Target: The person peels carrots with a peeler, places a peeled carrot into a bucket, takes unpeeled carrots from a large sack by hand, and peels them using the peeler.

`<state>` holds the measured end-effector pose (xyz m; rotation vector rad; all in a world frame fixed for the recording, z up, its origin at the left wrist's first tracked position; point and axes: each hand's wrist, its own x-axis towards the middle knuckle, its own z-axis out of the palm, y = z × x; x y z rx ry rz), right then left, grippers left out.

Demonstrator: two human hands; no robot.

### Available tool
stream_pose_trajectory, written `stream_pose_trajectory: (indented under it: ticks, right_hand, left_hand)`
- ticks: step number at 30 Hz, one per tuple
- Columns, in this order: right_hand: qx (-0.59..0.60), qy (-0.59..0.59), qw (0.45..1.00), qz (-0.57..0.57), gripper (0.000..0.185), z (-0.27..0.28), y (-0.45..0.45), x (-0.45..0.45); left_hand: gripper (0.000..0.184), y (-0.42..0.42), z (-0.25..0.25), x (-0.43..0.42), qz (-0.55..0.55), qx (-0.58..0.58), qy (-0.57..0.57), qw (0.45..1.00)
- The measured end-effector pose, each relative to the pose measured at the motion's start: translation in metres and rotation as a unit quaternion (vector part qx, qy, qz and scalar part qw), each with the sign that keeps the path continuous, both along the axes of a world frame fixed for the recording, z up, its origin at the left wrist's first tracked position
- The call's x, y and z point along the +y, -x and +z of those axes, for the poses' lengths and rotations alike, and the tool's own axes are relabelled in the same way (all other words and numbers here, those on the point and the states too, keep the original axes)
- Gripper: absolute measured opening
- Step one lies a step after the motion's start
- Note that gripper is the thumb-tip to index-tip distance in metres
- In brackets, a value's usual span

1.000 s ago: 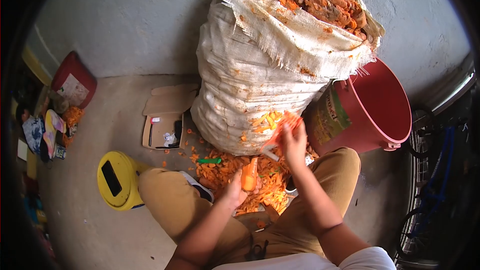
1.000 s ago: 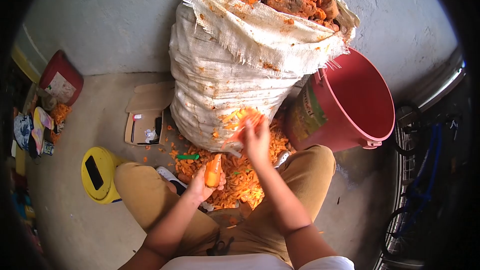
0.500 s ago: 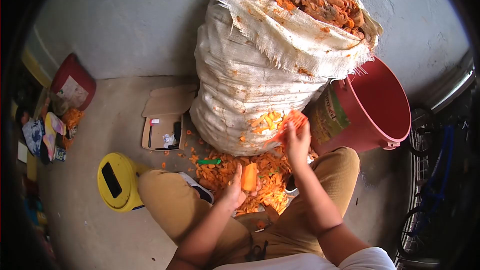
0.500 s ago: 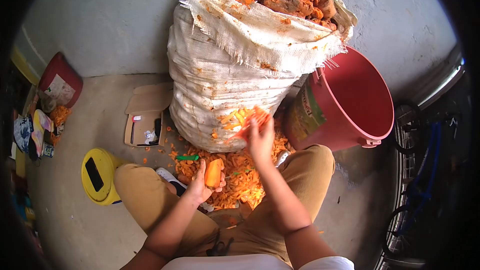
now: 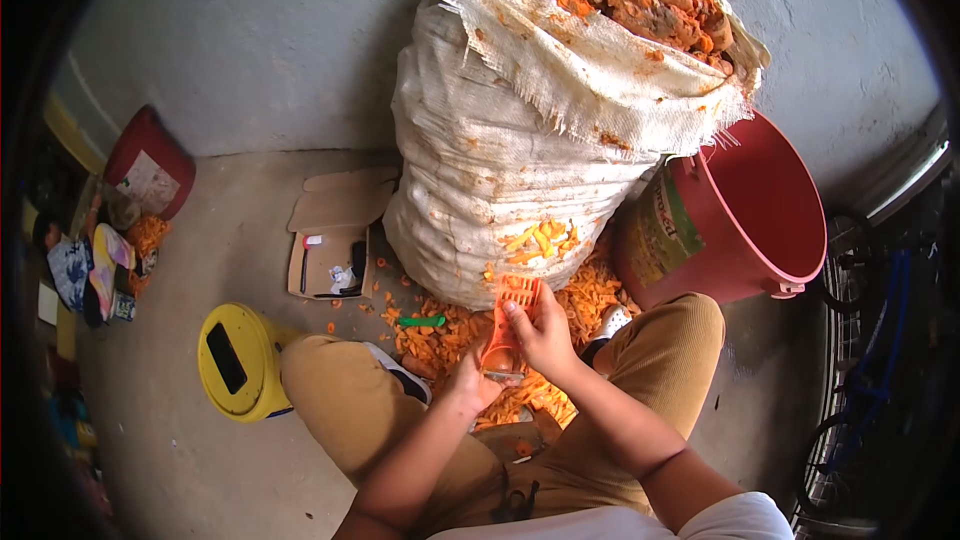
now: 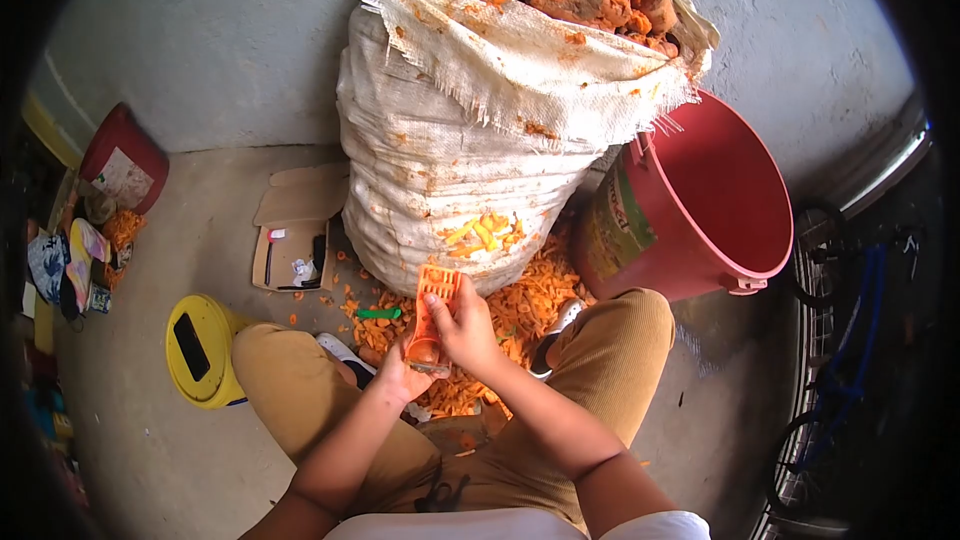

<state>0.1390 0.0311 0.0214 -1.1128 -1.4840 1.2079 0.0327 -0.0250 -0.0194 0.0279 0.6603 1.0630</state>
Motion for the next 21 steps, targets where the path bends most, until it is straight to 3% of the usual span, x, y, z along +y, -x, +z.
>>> stream_pose_trajectory:
  ticks: [6, 11, 14, 17, 20, 21]
  right_hand:
    - [0.073, 0.081, 0.994, -0.019, 0.021, -0.006, 0.002, 0.010]
    - [0.196, 0.099, 0.968, -0.118, 0.015, -0.018, 0.012, 0.011]
    - [0.164, 0.106, 0.974, -0.114, 0.017, -0.013, 0.009, 0.011]
    - [0.125, 0.080, 0.981, -0.128, 0.017, -0.020, 0.008, 0.015]
    - [0.097, -0.077, 0.958, -0.258, 0.018, -0.040, 0.003, 0.028]
    - [0.275, 0.051, 0.922, -0.268, 0.017, -0.034, -0.007, 0.038]
  left_hand:
    - [0.038, 0.003, 0.002, 0.005, -0.003, -0.019, -0.029, 0.999]
    - [0.042, 0.004, 0.001, 0.007, 0.038, -0.009, -0.006, 0.999]
    - [0.042, 0.005, 0.004, 0.007, 0.043, 0.013, -0.011, 0.999]
    - [0.040, 0.005, -0.001, 0.007, 0.059, 0.016, -0.013, 0.998]
    - [0.037, 0.010, -0.004, 0.006, 0.080, -0.072, -0.087, 0.990]
    - [0.036, 0.012, 0.009, 0.004, 0.128, -0.026, -0.084, 0.988]
